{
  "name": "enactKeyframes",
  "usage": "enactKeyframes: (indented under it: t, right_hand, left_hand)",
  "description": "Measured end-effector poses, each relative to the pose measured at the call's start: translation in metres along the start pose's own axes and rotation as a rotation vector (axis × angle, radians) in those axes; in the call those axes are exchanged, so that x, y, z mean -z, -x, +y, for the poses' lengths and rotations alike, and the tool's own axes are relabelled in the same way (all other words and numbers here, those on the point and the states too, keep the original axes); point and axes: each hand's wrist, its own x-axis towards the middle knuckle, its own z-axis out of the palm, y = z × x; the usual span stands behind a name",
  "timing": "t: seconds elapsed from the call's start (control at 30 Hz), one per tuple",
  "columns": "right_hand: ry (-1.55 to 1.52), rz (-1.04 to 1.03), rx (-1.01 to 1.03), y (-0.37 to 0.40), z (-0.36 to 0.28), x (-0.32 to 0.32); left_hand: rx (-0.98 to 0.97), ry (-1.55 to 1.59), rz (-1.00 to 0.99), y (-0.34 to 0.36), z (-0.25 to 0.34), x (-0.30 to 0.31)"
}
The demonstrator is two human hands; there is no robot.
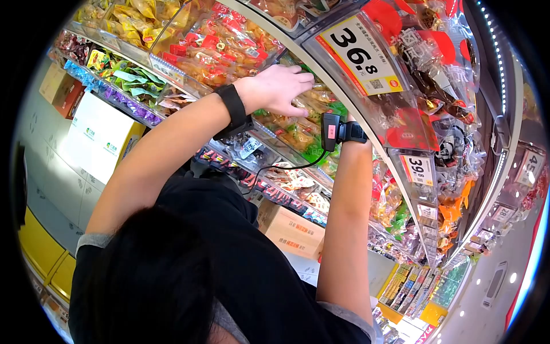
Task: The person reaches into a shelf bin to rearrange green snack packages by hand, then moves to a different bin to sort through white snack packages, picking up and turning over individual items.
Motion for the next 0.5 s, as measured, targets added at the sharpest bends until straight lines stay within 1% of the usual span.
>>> enactKeyframes:
  t: [0.3,0.33,0.4,0.5]
  right_hand:
    - [-0.114,-0.219,0.032,-0.023,-0.018,-0.007]
    - [0.211,-0.290,-0.096,-0.034,0.042,-0.059]
    - [0.123,-0.203,-0.069,-0.034,0.010,-0.047]
    - [0.120,-0.116,-0.065,-0.031,-0.004,-0.042]
  left_hand:
    - [-0.001,-0.009,0.011,0.000,0.000,-0.001]
    - [0.002,-0.011,0.014,0.000,-0.001,-0.002]
    - [-0.005,-0.013,0.027,0.000,-0.002,-0.004]
    - [-0.006,-0.003,0.028,0.000,-0.001,-0.003]
